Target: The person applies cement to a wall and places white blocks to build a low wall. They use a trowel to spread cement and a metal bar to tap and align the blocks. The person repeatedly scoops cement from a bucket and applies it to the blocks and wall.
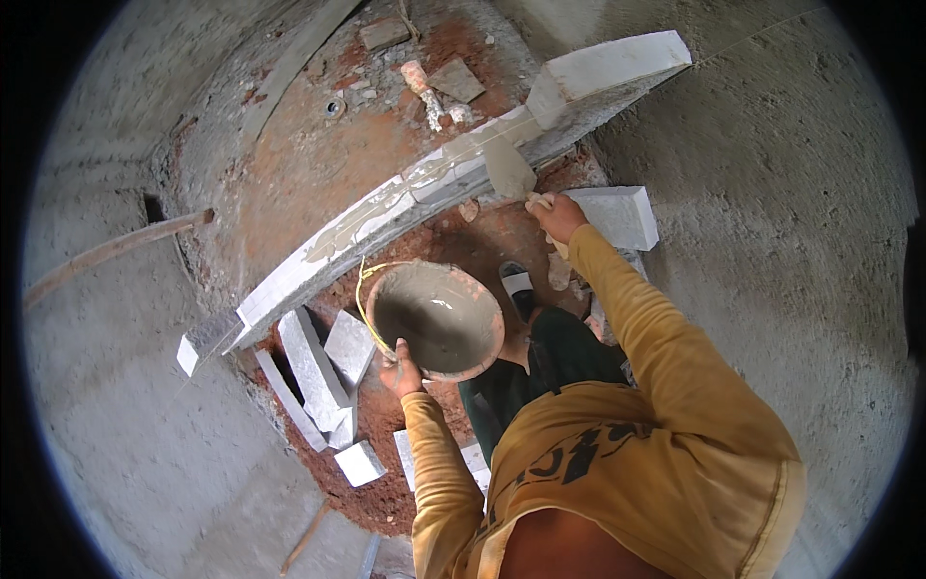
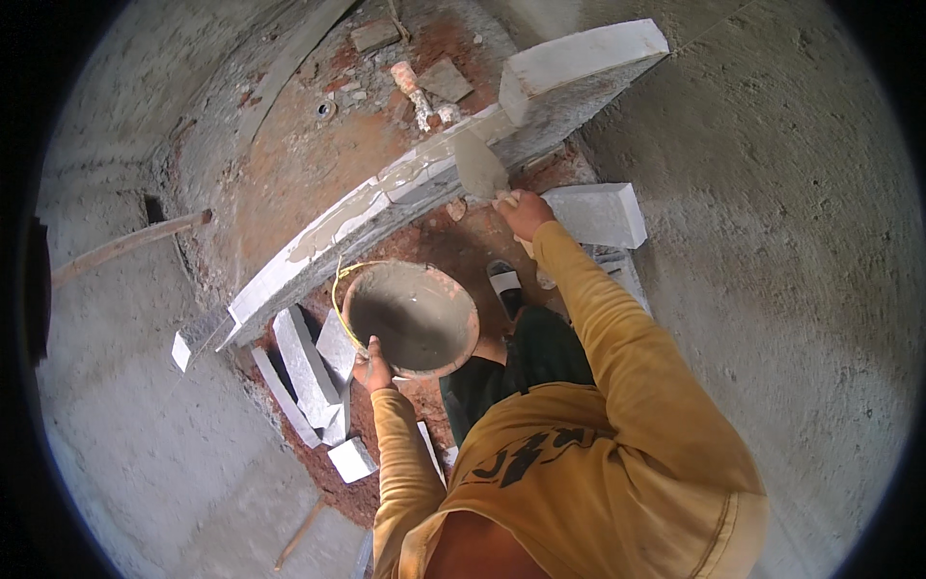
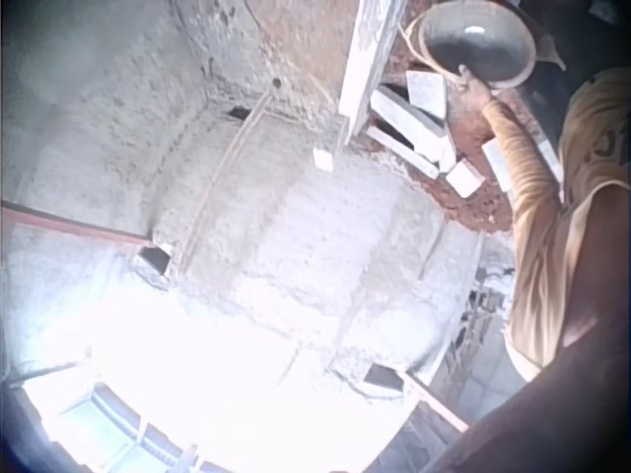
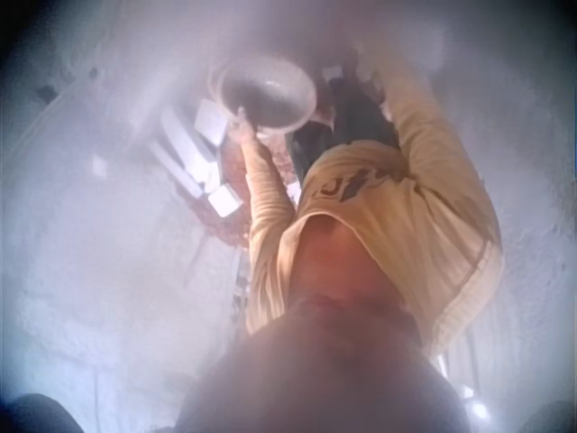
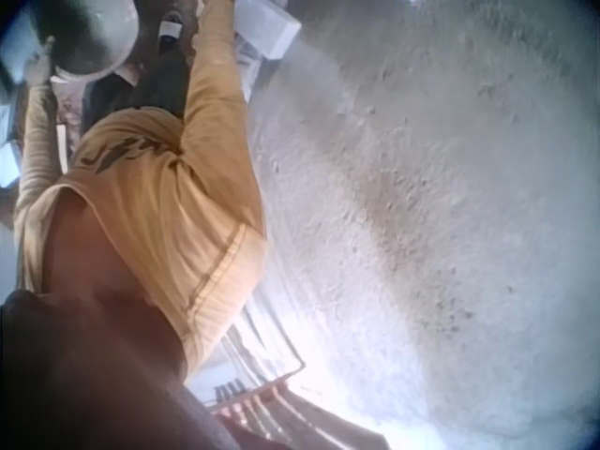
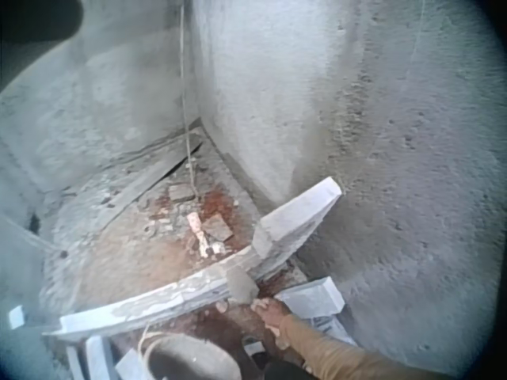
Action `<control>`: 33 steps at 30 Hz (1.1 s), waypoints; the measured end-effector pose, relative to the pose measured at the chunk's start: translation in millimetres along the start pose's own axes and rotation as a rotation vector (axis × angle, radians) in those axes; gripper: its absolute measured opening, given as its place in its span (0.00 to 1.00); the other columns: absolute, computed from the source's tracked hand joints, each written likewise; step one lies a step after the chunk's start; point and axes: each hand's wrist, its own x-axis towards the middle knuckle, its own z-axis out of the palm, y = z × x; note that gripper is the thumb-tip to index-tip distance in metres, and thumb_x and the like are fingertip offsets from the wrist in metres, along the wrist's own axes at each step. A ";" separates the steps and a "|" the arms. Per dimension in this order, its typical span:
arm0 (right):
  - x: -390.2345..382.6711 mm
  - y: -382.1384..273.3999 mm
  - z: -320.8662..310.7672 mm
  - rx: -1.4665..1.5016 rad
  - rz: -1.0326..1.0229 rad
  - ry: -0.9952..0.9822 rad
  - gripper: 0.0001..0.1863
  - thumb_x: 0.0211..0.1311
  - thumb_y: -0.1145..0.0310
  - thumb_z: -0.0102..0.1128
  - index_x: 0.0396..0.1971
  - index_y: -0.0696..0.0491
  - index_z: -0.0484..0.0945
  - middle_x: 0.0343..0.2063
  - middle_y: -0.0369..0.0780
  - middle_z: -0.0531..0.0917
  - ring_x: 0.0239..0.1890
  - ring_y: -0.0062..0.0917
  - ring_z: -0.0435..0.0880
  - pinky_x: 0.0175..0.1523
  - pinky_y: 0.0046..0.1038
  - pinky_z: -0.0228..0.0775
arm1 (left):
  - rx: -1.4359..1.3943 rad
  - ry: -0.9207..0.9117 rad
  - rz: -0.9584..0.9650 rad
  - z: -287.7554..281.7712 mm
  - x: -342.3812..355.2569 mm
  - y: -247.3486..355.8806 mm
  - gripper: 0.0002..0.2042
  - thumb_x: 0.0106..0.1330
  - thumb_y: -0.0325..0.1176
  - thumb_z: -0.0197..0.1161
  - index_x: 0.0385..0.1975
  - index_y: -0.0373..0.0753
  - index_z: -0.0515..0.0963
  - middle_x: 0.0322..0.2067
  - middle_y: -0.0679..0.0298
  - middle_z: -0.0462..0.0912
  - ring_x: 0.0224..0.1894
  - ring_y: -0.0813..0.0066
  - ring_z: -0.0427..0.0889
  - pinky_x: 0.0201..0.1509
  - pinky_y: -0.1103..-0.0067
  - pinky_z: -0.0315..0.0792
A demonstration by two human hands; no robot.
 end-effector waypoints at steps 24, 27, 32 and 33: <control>-86.4 44.7 38.0 -0.716 -0.365 -0.269 0.21 0.56 0.55 0.57 0.43 0.55 0.78 0.42 0.48 0.82 0.48 0.43 0.80 0.54 0.41 0.70 | 0.266 -0.135 0.285 81.3 -51.0 105.3 0.20 0.61 0.41 0.66 0.18 0.31 0.70 0.13 0.63 0.69 0.19 0.78 0.64 0.25 0.75 0.66; -81.4 56.6 14.6 -0.676 -0.370 -0.222 0.23 0.53 0.53 0.61 0.44 0.53 0.77 0.41 0.47 0.83 0.47 0.44 0.80 0.52 0.41 0.71 | 0.176 -0.178 0.172 90.9 -32.8 102.2 0.13 0.63 0.36 0.65 0.26 0.30 0.77 0.22 0.69 0.77 0.25 0.85 0.69 0.30 0.83 0.67; -69.7 53.8 -14.8 -0.560 -0.355 -0.153 0.25 0.49 0.52 0.65 0.44 0.52 0.77 0.37 0.50 0.83 0.44 0.46 0.80 0.49 0.42 0.72 | 0.057 -0.175 0.135 114.2 -20.4 83.4 0.11 0.63 0.33 0.65 0.31 0.30 0.79 0.28 0.68 0.80 0.29 0.84 0.73 0.34 0.83 0.69; -66.5 50.5 -23.5 -0.558 -0.360 -0.126 0.25 0.49 0.52 0.65 0.43 0.52 0.78 0.36 0.50 0.83 0.42 0.46 0.81 0.48 0.41 0.72 | 0.065 -0.177 0.129 116.9 -20.8 78.2 0.11 0.62 0.33 0.65 0.31 0.30 0.79 0.28 0.68 0.80 0.29 0.83 0.73 0.35 0.83 0.69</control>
